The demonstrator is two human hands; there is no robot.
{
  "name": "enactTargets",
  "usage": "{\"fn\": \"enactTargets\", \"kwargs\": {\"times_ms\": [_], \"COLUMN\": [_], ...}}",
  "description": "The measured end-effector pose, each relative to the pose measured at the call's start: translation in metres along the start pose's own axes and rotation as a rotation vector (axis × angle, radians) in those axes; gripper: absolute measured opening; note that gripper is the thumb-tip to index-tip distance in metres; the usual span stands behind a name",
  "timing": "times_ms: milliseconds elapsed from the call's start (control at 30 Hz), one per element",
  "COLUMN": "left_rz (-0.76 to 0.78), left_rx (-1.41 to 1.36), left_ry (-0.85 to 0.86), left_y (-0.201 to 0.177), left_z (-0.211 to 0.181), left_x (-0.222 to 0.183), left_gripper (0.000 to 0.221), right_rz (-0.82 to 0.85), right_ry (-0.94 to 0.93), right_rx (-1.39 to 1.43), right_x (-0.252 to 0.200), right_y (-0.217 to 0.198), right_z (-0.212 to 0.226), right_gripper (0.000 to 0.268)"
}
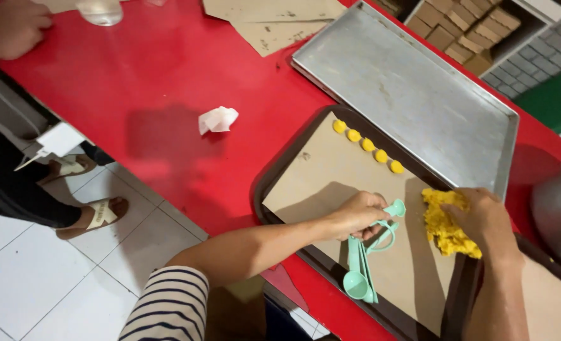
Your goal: Portioning yellow dough into uniform sizes using a measuring spoon and placing them on a lined baking tray.
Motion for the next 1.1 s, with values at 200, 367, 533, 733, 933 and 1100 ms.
{"fn": "enactTargets", "kwargs": {"times_ms": [200, 367, 533, 733, 933, 1100], "left_rz": [0.044, 0.032, 0.069, 0.095, 0.126, 0.147], "left_rx": [0.002, -0.016, -0.007, -0.005, 0.008, -0.041], "left_ry": [0.023, 0.023, 0.034, 0.037, -0.01, 0.071], "left_y": [0.0, 0.0, -0.001, -0.009, 0.007, 0.001], "left_z": [0.005, 0.013, 0.01, 0.016, 0.034, 0.034], "left_x": [0.005, 0.022, 0.012, 0.034, 0.037, 0.047], "left_gripper": [0.012, 0.014, 0.026, 0.016, 0.013, 0.025], "right_rz": [0.044, 0.001, -0.255, -0.142, -0.756, -0.68], "right_ry": [0.167, 0.236, 0.222, 0.192, -0.244, -0.103], "right_rx": [-0.006, -0.304, -0.601, -0.735, -0.154, -0.173], "right_x": [-0.002, 0.006, 0.005, 0.016, -0.05, -0.054], "right_y": [0.005, 0.034, 0.082, 0.107, 0.078, 0.045], "right_z": [-0.011, -0.022, -0.068, -0.092, -0.066, -0.024], "right_gripper": [0.06, 0.043, 0.024, 0.041, 0.013, 0.022]}}
Point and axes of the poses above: each hand's wrist, its own x-axis towards the middle knuckle, its own y-axis out of the palm, z = x × y, the point moved 2 cm from there along x, towards the middle knuckle, and after that the axes turned 9 degrees about -y, right-handed, at the moved point
